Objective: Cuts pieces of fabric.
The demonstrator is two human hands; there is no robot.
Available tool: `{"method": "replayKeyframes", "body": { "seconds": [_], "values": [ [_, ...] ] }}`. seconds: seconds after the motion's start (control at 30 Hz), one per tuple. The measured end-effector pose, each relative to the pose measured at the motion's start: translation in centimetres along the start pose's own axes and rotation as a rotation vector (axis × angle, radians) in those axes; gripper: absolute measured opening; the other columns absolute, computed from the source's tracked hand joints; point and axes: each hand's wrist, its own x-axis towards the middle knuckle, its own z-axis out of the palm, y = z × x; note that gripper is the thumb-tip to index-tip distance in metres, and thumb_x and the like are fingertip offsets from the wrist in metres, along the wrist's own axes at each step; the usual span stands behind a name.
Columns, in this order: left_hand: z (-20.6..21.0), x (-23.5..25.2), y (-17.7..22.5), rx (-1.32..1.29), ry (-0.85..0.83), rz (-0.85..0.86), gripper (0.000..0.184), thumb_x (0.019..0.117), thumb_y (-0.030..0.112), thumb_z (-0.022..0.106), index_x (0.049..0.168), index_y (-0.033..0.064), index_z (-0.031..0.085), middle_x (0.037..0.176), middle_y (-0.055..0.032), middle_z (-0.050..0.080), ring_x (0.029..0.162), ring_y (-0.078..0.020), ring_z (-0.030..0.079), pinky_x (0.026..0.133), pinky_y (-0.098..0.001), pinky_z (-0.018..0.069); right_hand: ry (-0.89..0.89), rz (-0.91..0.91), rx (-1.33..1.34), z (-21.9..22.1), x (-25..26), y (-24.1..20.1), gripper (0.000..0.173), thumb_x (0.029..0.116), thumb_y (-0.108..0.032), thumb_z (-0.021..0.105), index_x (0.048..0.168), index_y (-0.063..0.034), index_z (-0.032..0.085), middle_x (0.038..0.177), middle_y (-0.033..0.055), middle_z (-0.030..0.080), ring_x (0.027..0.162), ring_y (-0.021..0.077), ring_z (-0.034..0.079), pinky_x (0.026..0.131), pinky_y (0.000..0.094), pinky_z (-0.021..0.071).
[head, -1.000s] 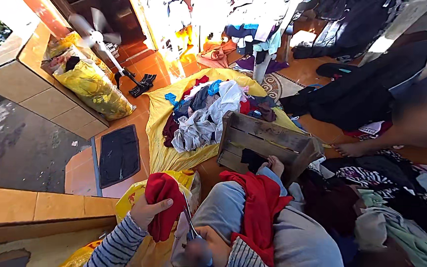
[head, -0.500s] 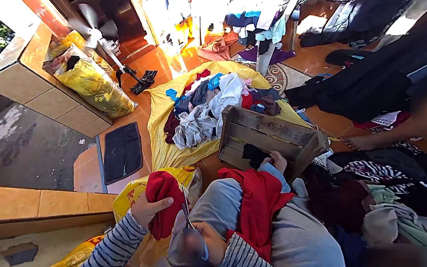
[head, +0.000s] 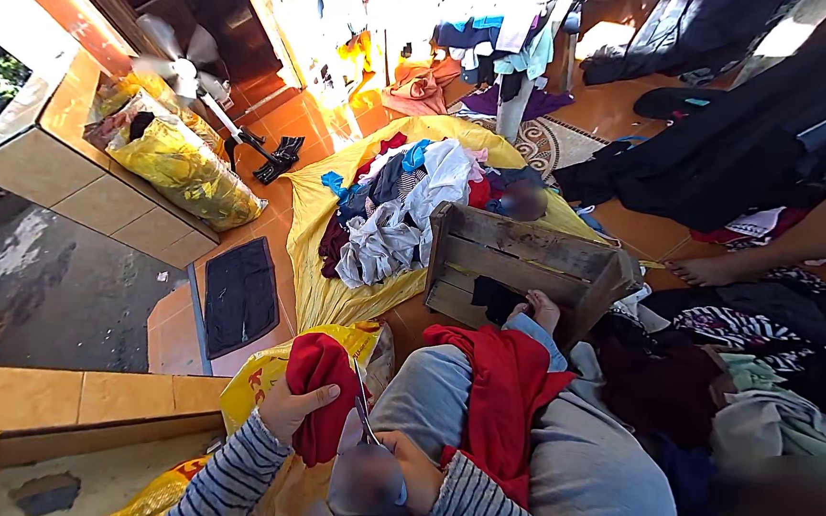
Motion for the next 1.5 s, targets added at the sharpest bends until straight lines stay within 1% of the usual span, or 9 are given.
{"method": "replayKeyframes", "body": {
  "seconds": [0.23,0.7,0.8,0.87,0.97,1.07,1.17,1.3,1.5],
  "values": [
    [-0.1,-0.1,-0.2,-0.027,-0.01,0.003,0.041,0.076,-0.008,0.074,0.115,-0.0009,0.062,0.094,-0.0059,0.076,0.087,-0.0134,0.075,0.084,-0.0306,0.0621,0.013,0.014,0.045,-0.1,0.1,0.2,0.046,0.0828,-0.059,0.077,0.087,-0.0141,0.065,0.073,-0.0064,0.07,0.064,0.0047,0.066,0.063,0.0214,0.0552],
    [-0.1,-0.4,-0.4,-0.041,-0.029,0.008,0.042,0.0759,-0.008,0.074,0.115,-0.0009,0.062,0.095,-0.0065,0.076,0.088,-0.0131,0.074,0.085,-0.0304,0.0619,0.038,0.038,0.042,0.2,-0.1,0.0,0.041,0.0849,-0.054,0.076,0.087,-0.0145,0.065,0.072,-0.0062,0.07,0.062,0.0041,0.066,0.061,0.0204,0.0543],
    [-0.7,-0.5,-0.2,-0.036,-0.087,0.093,0.042,0.0762,-0.006,0.075,0.116,0.0001,0.062,0.097,-0.0042,0.076,0.091,-0.012,0.074,0.087,-0.0304,0.0615,0.034,-0.031,-0.034,0.3,0.0,0.3,0.041,0.0856,-0.054,0.077,0.086,-0.0144,0.066,0.074,-0.0066,0.07,0.065,0.0041,0.066,0.063,0.0217,0.055],
    [-1.3,-1.0,0.2,-0.017,-0.126,0.129,0.04,0.0775,-0.005,0.075,0.115,0.0011,0.062,0.097,-0.0015,0.076,0.092,-0.0101,0.073,0.088,-0.0299,0.0614,0.029,-0.082,-0.159,0.8,-0.4,0.1,0.044,0.0844,-0.057,0.076,0.087,-0.0136,0.067,0.075,-0.0096,0.069,0.066,0.0002,0.064,0.064,0.02,0.0532],
    [-2.3,-1.4,0.7,-0.033,-0.199,0.208,0.038,0.078,-0.005,0.075,0.113,0.003,0.062,0.097,0.001,0.076,0.092,-0.0086,0.073,0.089,-0.0294,0.0611,0.01,-0.118,-0.349,1.3,-0.9,-1.1,0.051,0.0834,-0.061,0.074,0.088,-0.0106,0.066,0.075,-0.0117,0.066,0.066,-0.0049,0.058,0.061,0.0163,0.0481],
    [-3.4,-1.6,1.2,-0.038,-0.265,0.264,0.035,0.0783,-0.002,0.076,0.111,0.005,0.064,0.096,0.0022,0.076,0.092,-0.0079,0.073,0.089,-0.0291,0.061,0.005,-0.111,-0.448,1.7,-1.0,-2.2,0.053,0.082,-0.063,0.075,0.086,-0.0104,0.066,0.072,-0.0122,0.063,0.061,-0.0061,0.054,0.056,0.015,0.0442],
    [-4.2,-2.0,1.8,-0.032,-0.289,0.305,0.035,0.0778,0.0,0.077,0.11,0.0061,0.066,0.095,0.0027,0.076,0.092,-0.0073,0.073,0.089,-0.0285,0.0609,0.005,-0.119,-0.487,2.2,-0.8,-3.0,0.054,0.082,-0.065,0.074,0.087,-0.0113,0.065,0.071,-0.0128,0.061,0.06,-0.0064,0.053,0.055,0.0146,0.0432],
    [-5.3,-2.0,2.0,-0.041,-0.296,0.353,0.034,0.0771,0.0,0.077,0.109,0.0067,0.066,0.095,0.0027,0.076,0.091,-0.007,0.073,0.087,-0.0284,0.0611,0.018,-0.172,-0.474,2.8,-0.5,-3.3,0.054,0.083,-0.065,0.073,0.088,-0.0115,0.066,0.073,-0.0127,0.064,0.062,-0.0062,0.055,0.057,0.0144,0.0454],
    [-6.4,-2.4,2.1,-0.065,-0.314,0.383,0.033,0.0774,-0.001,0.077,0.107,0.007,0.067,0.093,0.0024,0.076,0.089,-0.0073,0.073,0.086,-0.0279,0.0616,0.071,-0.139,-0.562,3.5,-0.1,-3.1,0.057,0.078,-0.067,0.077,0.083,-0.0117,0.065,0.068,-0.0132,0.06,0.058,-0.0062,0.052,0.053,0.0147,0.0434]
  ]
}}
